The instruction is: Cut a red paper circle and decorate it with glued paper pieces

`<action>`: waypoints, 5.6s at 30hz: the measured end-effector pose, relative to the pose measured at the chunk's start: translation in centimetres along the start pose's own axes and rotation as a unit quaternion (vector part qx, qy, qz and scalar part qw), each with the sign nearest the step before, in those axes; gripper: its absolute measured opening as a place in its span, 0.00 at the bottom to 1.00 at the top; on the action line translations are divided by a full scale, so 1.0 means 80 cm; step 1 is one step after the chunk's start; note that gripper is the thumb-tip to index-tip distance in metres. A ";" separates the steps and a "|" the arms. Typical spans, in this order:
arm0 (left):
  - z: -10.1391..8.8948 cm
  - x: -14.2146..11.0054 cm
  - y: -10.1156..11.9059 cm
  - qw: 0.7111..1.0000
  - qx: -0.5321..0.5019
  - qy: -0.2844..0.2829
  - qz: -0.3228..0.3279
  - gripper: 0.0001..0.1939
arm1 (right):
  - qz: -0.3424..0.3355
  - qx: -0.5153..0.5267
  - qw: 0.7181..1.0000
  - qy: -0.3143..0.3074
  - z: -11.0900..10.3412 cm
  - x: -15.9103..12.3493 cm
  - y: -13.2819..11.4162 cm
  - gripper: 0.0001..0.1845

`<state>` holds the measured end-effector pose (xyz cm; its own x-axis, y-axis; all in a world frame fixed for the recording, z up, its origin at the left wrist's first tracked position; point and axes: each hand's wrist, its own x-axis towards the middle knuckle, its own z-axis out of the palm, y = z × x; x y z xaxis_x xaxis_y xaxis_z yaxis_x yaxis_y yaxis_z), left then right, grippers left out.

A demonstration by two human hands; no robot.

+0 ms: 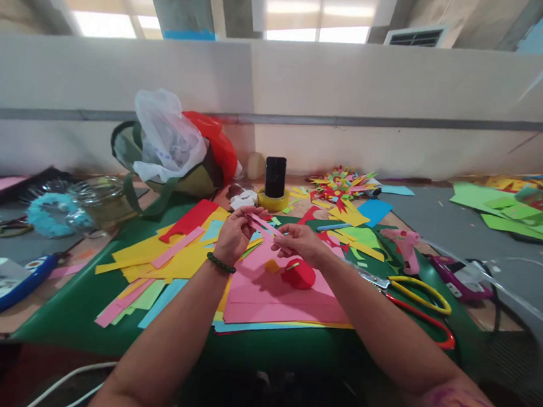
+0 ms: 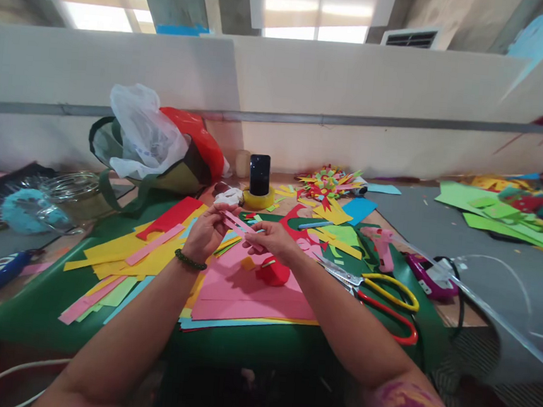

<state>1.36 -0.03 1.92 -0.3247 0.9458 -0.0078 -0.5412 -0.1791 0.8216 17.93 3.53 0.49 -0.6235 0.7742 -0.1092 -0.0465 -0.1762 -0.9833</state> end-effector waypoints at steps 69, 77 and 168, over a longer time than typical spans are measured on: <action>0.016 -0.016 -0.014 0.993 0.032 -0.019 -0.110 0.08 | 0.038 -0.065 0.997 0.025 0.009 -0.006 0.000 0.13; 0.018 -0.018 -0.012 0.993 0.033 -0.013 -0.110 0.08 | 0.047 -0.056 0.996 0.052 0.016 -0.011 -0.009 0.13; 0.014 -0.032 -0.034 0.923 0.126 -0.224 -0.286 0.15 | -0.143 -0.027 0.968 0.204 -0.025 0.023 0.012 0.22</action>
<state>4.55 -1.63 0.36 0.3425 0.8932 -0.2914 -0.3086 0.3999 0.8631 18.27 5.99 -0.91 -0.2299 0.9644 0.1308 -0.1247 0.1041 -0.9867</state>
